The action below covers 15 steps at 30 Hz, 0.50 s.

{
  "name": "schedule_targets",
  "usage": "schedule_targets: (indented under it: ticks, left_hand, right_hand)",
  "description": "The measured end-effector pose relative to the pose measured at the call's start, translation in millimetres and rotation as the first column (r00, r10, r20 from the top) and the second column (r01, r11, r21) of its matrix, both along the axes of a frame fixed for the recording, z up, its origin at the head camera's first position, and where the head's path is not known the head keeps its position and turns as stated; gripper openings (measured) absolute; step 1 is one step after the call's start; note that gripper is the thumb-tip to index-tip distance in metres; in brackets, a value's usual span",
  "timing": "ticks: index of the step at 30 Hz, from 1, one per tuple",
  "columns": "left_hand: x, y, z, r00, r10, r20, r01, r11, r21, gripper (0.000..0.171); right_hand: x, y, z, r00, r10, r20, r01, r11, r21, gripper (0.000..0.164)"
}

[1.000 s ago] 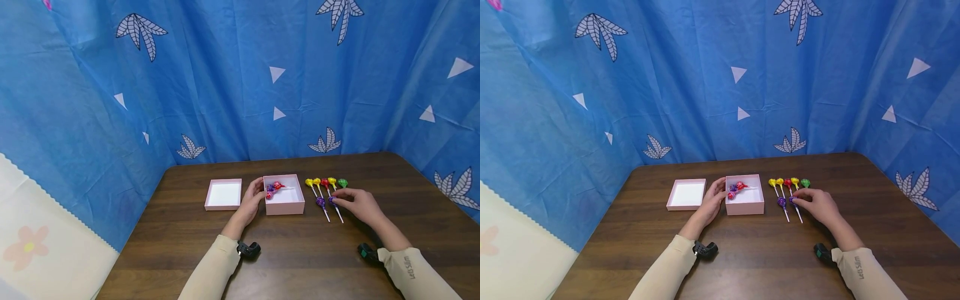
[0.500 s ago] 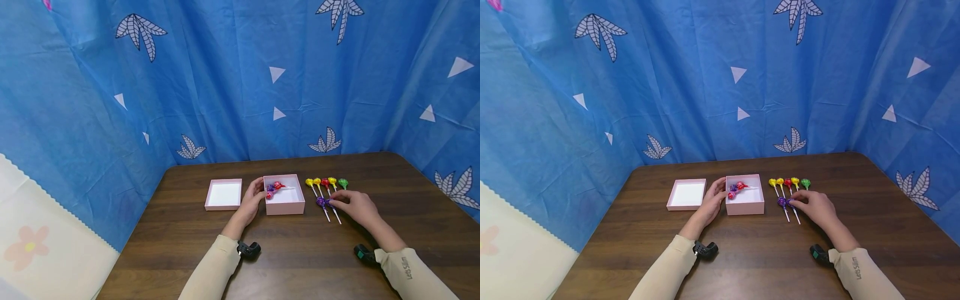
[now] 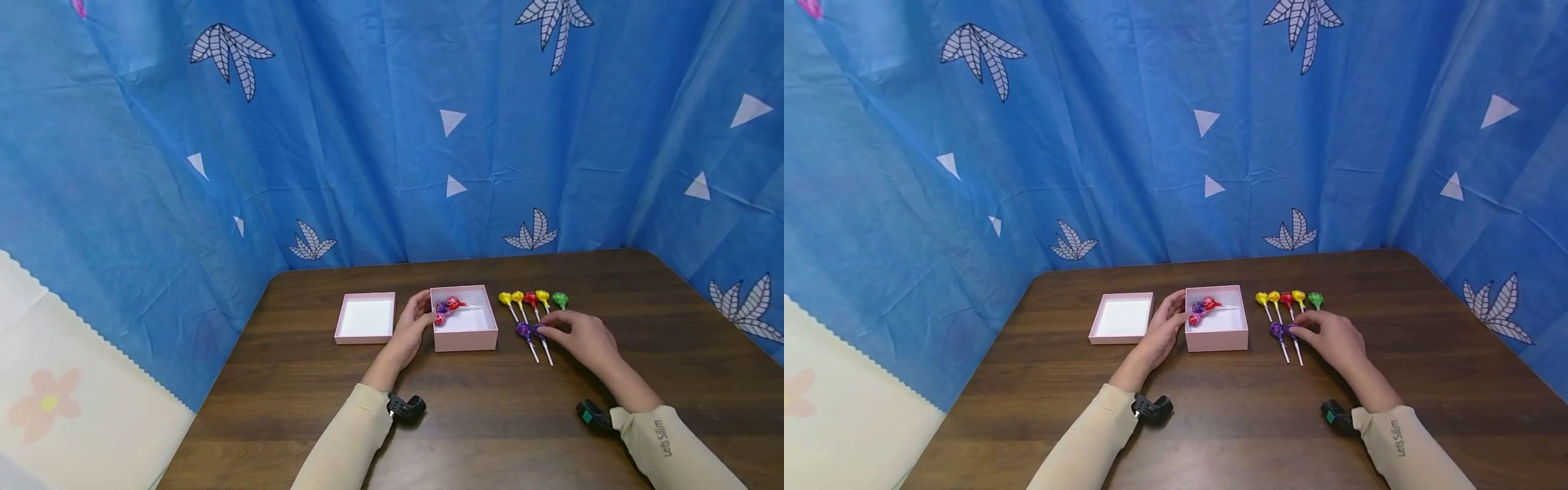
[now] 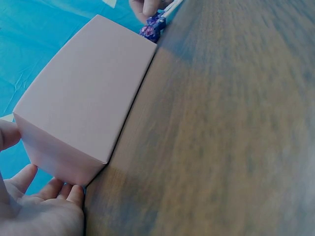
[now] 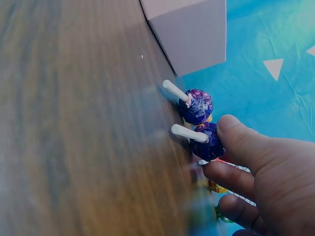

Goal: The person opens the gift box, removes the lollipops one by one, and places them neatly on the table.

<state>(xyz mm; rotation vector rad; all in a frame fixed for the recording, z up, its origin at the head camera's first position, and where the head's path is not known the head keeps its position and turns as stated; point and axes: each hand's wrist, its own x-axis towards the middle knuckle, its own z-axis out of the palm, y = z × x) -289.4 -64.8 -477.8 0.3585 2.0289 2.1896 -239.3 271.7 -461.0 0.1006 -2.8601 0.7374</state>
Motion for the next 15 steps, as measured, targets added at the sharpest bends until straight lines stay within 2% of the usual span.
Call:
schedule_targets:
  ticks: [15]
  left_hand:
    - [-0.1, 0.5, -1.1, 1.000, -0.003, -0.002, 0.003, 1.000, 0.001, 0.058]
  right_hand:
    - [0.0, 1.0, -2.4, 0.999, -0.003, -0.046, 0.003, 1.000, 0.001, 0.040]
